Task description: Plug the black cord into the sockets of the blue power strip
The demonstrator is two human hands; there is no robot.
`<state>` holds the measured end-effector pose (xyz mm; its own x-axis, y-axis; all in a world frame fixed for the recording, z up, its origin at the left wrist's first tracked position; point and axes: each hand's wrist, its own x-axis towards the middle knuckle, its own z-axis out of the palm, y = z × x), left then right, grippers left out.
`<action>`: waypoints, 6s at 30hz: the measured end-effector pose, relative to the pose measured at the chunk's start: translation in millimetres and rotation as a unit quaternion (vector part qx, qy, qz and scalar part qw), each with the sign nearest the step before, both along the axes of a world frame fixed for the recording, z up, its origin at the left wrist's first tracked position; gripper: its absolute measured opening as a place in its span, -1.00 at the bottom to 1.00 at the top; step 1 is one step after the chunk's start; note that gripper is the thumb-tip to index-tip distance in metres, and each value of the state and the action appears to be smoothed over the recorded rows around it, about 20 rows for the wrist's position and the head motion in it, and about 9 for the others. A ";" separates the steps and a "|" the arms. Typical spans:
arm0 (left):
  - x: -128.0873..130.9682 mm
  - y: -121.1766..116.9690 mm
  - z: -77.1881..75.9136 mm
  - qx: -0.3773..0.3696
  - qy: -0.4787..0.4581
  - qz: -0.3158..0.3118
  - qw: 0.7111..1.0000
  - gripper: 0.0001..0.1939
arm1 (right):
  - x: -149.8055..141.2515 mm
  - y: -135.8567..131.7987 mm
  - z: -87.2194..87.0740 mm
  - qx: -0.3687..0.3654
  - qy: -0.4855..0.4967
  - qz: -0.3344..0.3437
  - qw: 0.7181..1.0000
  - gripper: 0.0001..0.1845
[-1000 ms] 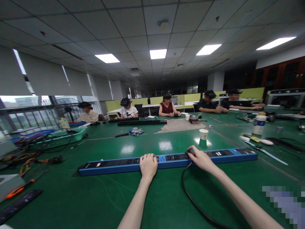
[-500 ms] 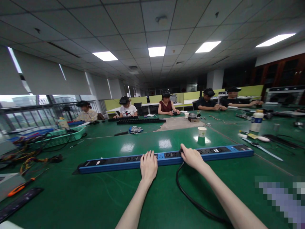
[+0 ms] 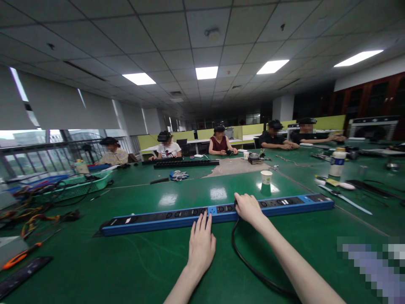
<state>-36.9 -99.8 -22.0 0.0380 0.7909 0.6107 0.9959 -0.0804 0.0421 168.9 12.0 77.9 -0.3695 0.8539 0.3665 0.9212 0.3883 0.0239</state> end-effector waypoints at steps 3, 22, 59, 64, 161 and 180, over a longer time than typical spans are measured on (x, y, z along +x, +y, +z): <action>-0.8 0.7 1.9 0.000 -0.003 -0.004 1.000 -0.25 | -6.7 -1.8 0.8 0.006 0.006 -0.012 1.000 -0.74; -2.3 0.4 10.3 0.020 0.017 0.003 1.000 -0.26 | 8.4 4.9 13.7 -0.053 -0.020 -0.016 0.998 -0.73; -13.9 13.3 8.2 0.020 0.012 -0.012 1.000 -0.26 | 129.2 68.1 28.1 -0.051 0.136 0.010 0.989 -0.66; -13.2 13.0 9.1 0.022 0.017 -0.015 1.000 -0.25 | 128.0 73.7 4.2 -0.117 0.105 -0.008 0.988 -0.62; -14.1 13.7 6.6 0.022 0.020 -0.012 0.999 -0.29 | 70.6 52.1 -26.1 0.079 0.135 -0.142 0.978 -0.55; -14.0 14.0 7.1 0.027 0.015 -0.018 0.999 -0.28 | 192.8 102.5 -13.6 -0.137 0.273 -0.050 0.951 -0.48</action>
<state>-50.9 -85.8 -14.9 0.0850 0.7541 0.6513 0.9930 -0.1182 0.0072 361.7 114.5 64.4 -0.1006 0.9659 0.2386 0.8000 0.2210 -0.5577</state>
